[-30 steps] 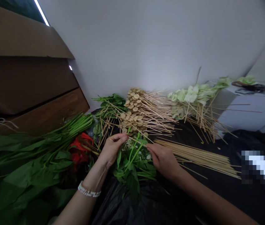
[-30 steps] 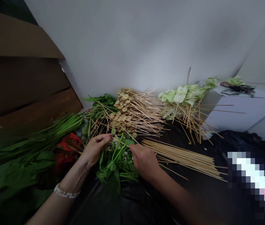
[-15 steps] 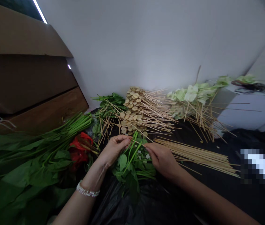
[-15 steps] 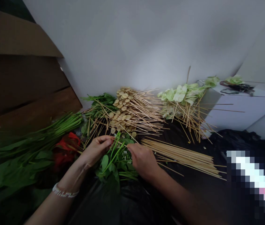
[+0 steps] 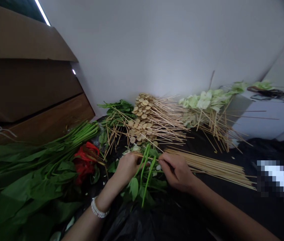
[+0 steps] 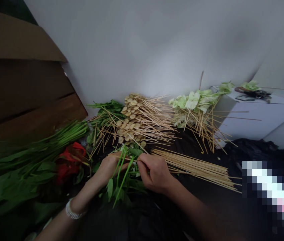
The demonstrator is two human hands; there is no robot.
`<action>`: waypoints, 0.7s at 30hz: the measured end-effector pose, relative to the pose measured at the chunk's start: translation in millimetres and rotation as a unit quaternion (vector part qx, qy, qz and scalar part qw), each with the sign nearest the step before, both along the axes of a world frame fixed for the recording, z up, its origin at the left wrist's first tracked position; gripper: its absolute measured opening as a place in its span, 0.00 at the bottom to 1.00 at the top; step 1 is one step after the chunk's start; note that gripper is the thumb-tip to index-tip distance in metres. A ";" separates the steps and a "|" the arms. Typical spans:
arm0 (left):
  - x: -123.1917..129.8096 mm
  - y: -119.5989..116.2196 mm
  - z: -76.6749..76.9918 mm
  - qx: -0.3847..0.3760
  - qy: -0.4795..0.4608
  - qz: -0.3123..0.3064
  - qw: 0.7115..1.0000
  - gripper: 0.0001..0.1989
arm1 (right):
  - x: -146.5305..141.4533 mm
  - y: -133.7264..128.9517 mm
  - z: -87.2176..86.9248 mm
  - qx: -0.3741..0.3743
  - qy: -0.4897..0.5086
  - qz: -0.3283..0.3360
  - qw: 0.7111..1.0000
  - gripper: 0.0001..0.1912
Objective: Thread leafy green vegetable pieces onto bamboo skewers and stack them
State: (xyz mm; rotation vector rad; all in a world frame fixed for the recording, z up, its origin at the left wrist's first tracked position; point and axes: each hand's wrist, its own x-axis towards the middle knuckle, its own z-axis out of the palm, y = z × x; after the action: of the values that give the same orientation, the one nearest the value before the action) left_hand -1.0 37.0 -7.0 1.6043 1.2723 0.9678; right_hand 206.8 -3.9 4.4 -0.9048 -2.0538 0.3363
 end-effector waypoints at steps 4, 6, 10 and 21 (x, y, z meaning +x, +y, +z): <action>-3.9 0.2 -3.8 0.045 0.075 -0.024 0.996 0.06 | -1.1 0.2 -1.4 0.003 -0.007 -0.003 1.000 0.09; -4.9 1.1 -2.2 0.037 0.075 -0.050 0.995 0.05 | -0.8 0.7 -1.7 0.005 -0.002 -0.009 1.000 0.09; -3.8 2.7 6.6 0.024 0.003 -0.065 0.998 0.05 | -0.5 1.7 -3.2 0.010 -0.002 -0.016 1.000 0.09; -9.7 9.6 14.4 -0.102 -0.357 0.076 0.926 0.17 | -1.9 8.6 -11.8 0.003 -0.008 -0.064 0.998 0.10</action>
State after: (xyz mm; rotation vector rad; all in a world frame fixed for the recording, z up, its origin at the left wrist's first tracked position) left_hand -10.6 46.6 7.4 0.8631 0.9410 1.3101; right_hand 204.9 4.7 -7.4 -1.0330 -1.9985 0.2530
